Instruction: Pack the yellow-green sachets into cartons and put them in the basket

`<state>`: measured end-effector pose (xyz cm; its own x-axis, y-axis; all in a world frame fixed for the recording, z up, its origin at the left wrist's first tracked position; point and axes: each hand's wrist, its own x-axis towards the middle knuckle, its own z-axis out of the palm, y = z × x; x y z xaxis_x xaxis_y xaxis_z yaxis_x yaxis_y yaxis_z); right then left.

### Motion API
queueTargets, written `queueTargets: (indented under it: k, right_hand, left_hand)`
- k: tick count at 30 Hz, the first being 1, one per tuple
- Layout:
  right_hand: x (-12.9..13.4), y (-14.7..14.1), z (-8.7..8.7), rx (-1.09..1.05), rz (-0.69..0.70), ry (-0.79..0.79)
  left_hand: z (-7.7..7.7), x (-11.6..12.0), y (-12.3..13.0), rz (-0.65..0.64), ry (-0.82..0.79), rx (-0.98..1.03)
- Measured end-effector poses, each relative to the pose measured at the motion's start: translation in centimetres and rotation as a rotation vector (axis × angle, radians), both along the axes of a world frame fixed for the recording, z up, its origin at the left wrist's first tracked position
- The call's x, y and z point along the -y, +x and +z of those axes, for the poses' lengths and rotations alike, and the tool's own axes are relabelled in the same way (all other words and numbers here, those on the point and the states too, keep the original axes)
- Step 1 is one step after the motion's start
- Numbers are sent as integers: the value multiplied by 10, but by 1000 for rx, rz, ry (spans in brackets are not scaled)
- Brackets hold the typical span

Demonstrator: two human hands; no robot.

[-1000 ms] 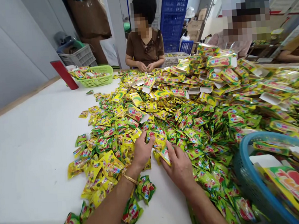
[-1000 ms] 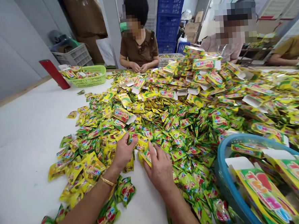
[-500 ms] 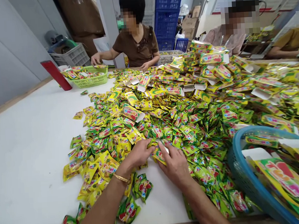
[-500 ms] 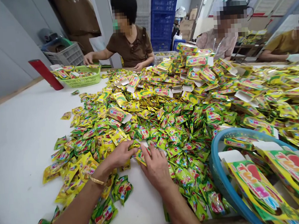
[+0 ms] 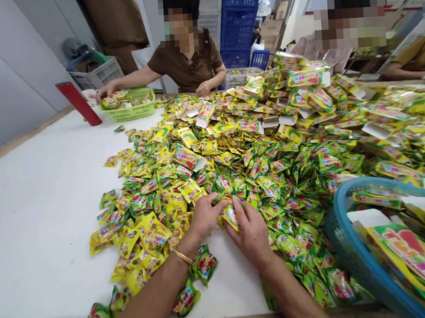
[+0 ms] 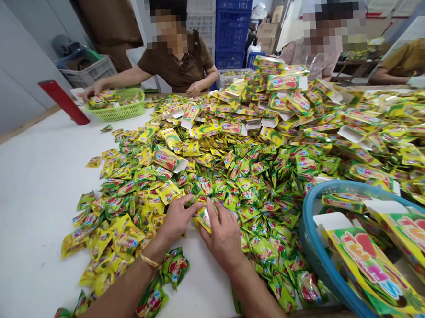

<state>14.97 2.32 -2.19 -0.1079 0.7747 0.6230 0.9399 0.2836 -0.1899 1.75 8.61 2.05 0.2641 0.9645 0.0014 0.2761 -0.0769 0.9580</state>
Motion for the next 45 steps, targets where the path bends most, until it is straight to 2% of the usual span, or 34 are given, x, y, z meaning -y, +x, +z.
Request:
queueTargets:
  k: [6,10,12,16,21,23,26,28,31,35,37,39,42,45]
  right_hand:
    - [0,-5,0,-91,25,-6]
    - [0,-4,-1,-99,4,-37]
    - [0,-2,-2,-88,-20,-36]
    - [0,-2,0,-13,-19,-23]
    - [2,-2,1,41,5,-11]
    - [2,0,0,43,-10,1]
    - [3,2,-1,33,-17,4]
    - [2,3,-1,32,-8,-11]
    - [1,2,0,13,3,-19]
    - [1,0,2,27,19,-3]
    - [2,2,2,72,54,-8]
    - [2,4,2,95,68,-13]
    - [3,6,3,85,43,6]
    - [3,3,3,108,60,14]
  left_hand:
    - [-1,5,9,46,-70,98]
    - [-2,5,10,60,78,-79]
    - [0,2,6,41,93,-115]
    - [3,-7,-8,-26,-62,-12]
    - [2,-8,-12,-97,-94,11]
    - [1,-4,-7,-98,-48,-15]
    - [1,2,0,-5,98,-151]
    - [3,3,0,7,158,-217]
    - [6,0,-5,-97,152,-182]
    - [10,-1,-7,-125,106,-121]
    - [11,1,-7,-232,136,-156]
    - [13,3,-8,-402,132,-191]
    - [14,7,-14,-549,-5,-215]
    - [11,10,-13,-561,-176,-257]
